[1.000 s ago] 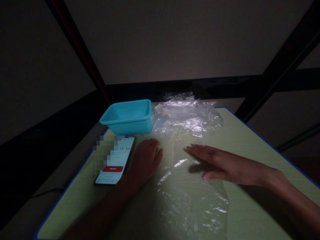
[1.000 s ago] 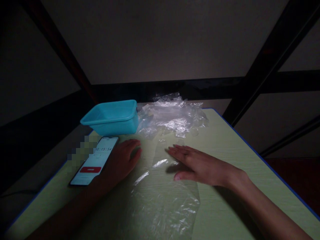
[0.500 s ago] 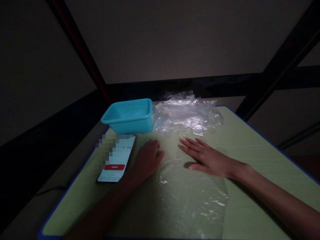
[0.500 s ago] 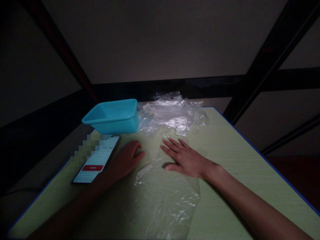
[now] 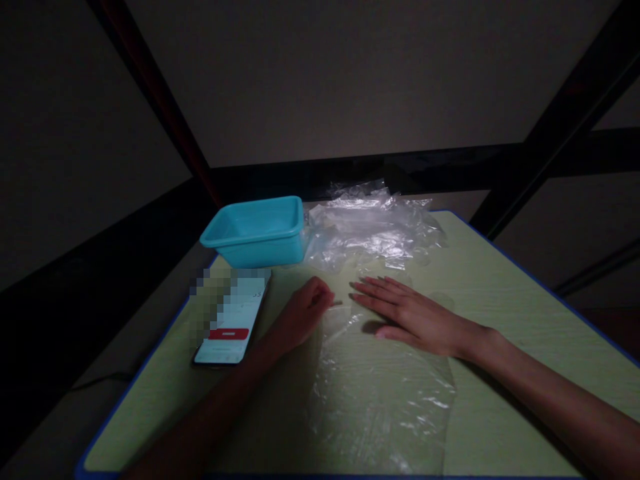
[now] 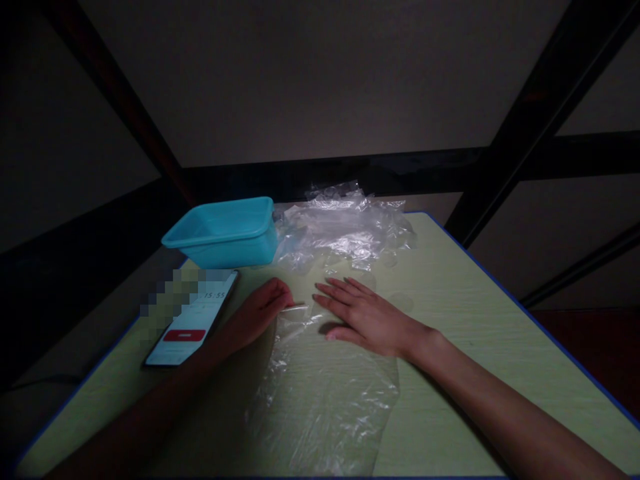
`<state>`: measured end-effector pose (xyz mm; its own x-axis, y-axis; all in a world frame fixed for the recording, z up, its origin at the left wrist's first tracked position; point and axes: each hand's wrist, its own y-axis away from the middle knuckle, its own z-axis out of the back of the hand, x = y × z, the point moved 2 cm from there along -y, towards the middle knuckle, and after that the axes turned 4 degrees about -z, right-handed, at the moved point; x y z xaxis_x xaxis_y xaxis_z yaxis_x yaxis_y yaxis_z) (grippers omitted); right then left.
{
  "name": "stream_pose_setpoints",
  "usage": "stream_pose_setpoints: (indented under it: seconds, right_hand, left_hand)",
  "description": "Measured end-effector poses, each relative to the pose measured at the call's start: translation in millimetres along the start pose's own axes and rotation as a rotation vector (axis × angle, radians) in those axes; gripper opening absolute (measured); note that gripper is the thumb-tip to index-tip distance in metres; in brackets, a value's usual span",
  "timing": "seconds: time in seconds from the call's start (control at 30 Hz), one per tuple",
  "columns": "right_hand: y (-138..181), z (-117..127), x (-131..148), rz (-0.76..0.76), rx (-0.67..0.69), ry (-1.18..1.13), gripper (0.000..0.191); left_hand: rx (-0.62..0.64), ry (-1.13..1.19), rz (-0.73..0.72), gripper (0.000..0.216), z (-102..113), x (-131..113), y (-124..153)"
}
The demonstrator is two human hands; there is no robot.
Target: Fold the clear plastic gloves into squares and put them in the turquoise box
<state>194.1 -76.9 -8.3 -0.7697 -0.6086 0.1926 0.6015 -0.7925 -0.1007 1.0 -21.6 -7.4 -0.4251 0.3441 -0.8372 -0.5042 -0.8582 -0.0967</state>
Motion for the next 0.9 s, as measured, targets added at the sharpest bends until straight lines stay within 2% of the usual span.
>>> stream_pose_setpoints:
  seconds: [0.23, 0.37, 0.5, 0.63, 0.77, 0.9]
  right_hand:
    - [-0.1, 3.6, 5.3, 0.049, -0.051, -0.024, 0.052]
    - [0.3, 5.5, 5.1, 0.033, -0.075, -0.068, 0.045]
    - [0.6, 5.4, 3.3, 0.03, -0.051, -0.04, 0.044]
    - [1.2, 4.9, 0.8, 0.014, -0.044, -0.031, 0.044]
    - [2.1, 5.9, 0.4, -0.001, -0.053, -0.038, 0.037]
    - [2.5, 9.2, 3.3, 0.009, -0.118, -0.06, 0.031]
  left_hand:
    - [0.098, 0.477, 0.082, 0.02, -2.6, -0.7, 0.6]
    - [0.189, 0.642, 0.104, 0.024, -4.4, -3.1, 3.2]
    - [0.293, 0.637, 0.092, 0.026, -8.7, -3.8, 5.3]
    - [0.361, 0.549, 0.017, 0.017, -13.2, -0.4, 4.1]
    - [0.367, 0.464, -0.032, 0.018, -13.8, 0.9, 4.5]
    - [0.34, 0.379, -0.068, 0.022, -11.4, -5.1, 8.2]
